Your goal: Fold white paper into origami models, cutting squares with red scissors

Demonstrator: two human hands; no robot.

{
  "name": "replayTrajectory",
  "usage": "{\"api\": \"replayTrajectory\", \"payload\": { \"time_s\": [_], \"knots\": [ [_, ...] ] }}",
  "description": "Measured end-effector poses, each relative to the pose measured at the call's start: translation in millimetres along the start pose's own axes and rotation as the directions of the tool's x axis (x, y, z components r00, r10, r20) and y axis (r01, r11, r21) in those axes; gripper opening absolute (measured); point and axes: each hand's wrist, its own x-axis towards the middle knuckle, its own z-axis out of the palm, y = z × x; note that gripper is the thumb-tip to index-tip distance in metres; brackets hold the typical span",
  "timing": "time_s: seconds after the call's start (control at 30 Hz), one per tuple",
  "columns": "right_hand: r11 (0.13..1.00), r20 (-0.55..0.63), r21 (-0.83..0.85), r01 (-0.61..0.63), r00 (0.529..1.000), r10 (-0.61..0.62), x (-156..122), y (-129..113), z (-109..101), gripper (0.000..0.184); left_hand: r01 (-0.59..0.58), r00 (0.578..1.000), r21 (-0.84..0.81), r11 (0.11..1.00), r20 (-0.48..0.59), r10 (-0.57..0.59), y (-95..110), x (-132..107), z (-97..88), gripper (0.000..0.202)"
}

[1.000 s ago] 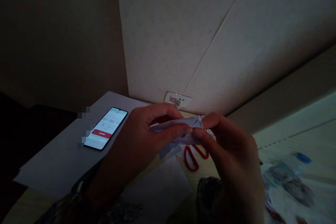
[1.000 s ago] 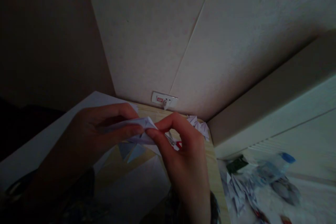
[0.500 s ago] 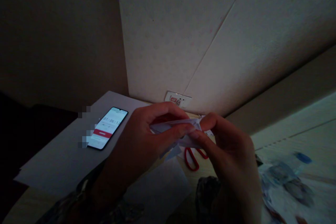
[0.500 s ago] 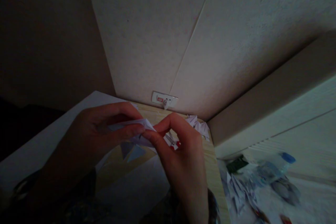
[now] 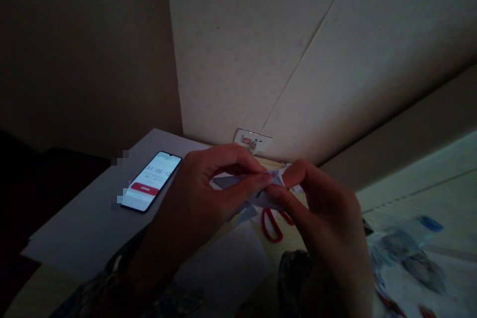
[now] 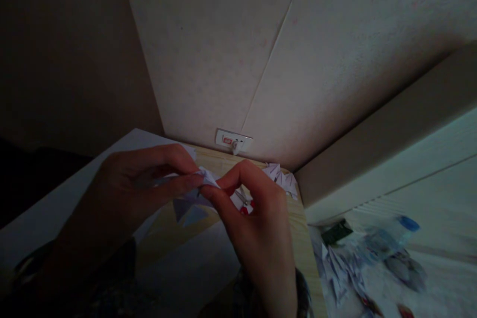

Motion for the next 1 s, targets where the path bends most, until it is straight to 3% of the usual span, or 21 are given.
{"api": "replayTrajectory", "payload": {
  "time_s": [0.2, 0.43, 0.6, 0.83, 1.0],
  "knots": [
    [1.0, 0.006, 0.0, -0.008, 1.0, 0.008, -1.5, -1.0, 0.1, 0.026, 0.028, 0.996, 0.002, 1.0, 0.08, -0.028, -2.1, 1.4, -3.2, 0.011],
    [1.0, 0.05, -0.009, 0.02, 0.999, -0.02, -3.3, -2.4, -1.3, 0.023, -0.032, 0.997, 0.048, 0.998, 0.076, 0.029, -0.1, 0.6, -3.5, 0.013],
    [0.998, 0.079, 0.046, 0.042, 0.996, -0.046, -4.4, -2.5, -1.1, 0.012, -0.031, 0.999, 0.054, 0.998, 0.039, 0.029, 1.1, 0.1, -3.2, 0.014],
    [0.997, 0.065, -0.029, 0.071, 0.996, -0.069, -4.6, -5.7, 0.1, 0.027, -0.031, 0.991, 0.126, 0.992, 0.135, 0.013, 2.4, 1.3, -5.1, 0.013],
    [0.998, 0.138, 0.007, 0.06, 0.989, -0.06, -1.5, -4.7, -3.0, 0.022, -0.056, 0.989, 0.162, 0.985, 0.145, 0.033, 2.9, 0.3, -8.7, 0.012]
  ]
}}
